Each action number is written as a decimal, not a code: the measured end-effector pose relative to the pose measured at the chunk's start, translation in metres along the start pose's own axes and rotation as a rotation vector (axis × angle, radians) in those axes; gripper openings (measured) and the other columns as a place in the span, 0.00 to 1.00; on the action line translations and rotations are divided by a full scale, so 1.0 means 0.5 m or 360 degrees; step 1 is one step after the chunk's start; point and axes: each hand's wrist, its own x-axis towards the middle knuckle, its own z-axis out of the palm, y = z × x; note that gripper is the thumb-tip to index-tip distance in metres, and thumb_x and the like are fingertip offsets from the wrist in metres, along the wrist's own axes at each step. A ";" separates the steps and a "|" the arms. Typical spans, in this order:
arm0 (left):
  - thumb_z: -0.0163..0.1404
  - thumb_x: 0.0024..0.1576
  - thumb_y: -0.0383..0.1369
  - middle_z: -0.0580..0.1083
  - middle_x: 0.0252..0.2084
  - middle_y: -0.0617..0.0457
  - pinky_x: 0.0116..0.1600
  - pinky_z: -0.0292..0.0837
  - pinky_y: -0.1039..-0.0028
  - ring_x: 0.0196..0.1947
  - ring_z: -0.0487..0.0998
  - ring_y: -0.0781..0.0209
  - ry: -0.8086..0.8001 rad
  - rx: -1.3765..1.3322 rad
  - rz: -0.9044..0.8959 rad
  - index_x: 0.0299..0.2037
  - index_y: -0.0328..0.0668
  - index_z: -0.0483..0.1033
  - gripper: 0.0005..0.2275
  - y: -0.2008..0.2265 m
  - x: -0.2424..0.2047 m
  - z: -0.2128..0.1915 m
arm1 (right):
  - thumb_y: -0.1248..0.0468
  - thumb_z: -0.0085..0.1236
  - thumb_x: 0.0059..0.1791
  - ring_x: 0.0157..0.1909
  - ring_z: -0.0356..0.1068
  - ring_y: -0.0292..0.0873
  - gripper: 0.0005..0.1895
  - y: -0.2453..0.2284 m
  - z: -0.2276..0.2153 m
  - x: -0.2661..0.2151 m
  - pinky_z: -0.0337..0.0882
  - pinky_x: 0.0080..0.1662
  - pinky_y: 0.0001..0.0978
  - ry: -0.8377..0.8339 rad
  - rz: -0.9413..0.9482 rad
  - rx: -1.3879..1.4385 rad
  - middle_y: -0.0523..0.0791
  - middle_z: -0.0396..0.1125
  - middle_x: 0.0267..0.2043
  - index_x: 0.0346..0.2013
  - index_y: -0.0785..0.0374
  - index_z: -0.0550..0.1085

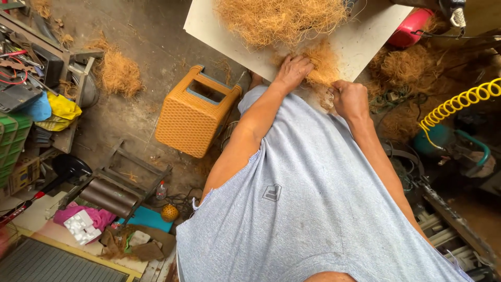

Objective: The person stands at a white table in a workshop and uses their hands to pull apart and separate a large pile of brown coconut fiber. They repeatedly grab handfuls of the fibrous material, fluff it, and place it back onto the table.

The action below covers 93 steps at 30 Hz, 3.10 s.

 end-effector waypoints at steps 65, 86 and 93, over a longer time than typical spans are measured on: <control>0.63 0.44 0.31 0.69 0.56 0.38 0.41 0.82 0.63 0.56 0.72 0.47 0.1307 -0.2947 -0.2201 0.66 0.29 0.54 0.40 0.025 0.064 -0.275 | 0.61 0.71 0.54 0.33 0.73 0.28 0.11 -0.089 -0.052 0.298 0.77 0.41 0.25 0.0021 0.0443 0.1061 0.36 0.75 0.31 0.29 0.53 0.78; 0.61 0.46 0.31 0.66 0.57 0.37 0.46 0.80 0.58 0.54 0.70 0.42 0.1371 -0.2742 -0.2090 0.63 0.29 0.59 0.34 -0.102 0.016 -0.279 | 0.65 0.57 0.53 0.68 0.57 0.58 0.27 -0.097 -0.120 0.148 0.56 0.67 0.60 -0.0670 0.0446 0.0557 0.54 0.57 0.70 0.66 0.62 0.65; 0.46 0.48 0.60 0.70 0.54 0.42 0.47 0.75 0.59 0.43 0.76 0.51 0.1329 -0.2462 -0.2149 0.63 0.42 0.61 0.38 -0.028 -0.081 -0.291 | 0.64 0.58 0.55 0.65 0.61 0.63 0.30 -0.043 0.016 0.139 0.64 0.62 0.63 -0.0405 -0.0056 0.0336 0.58 0.59 0.68 0.70 0.68 0.63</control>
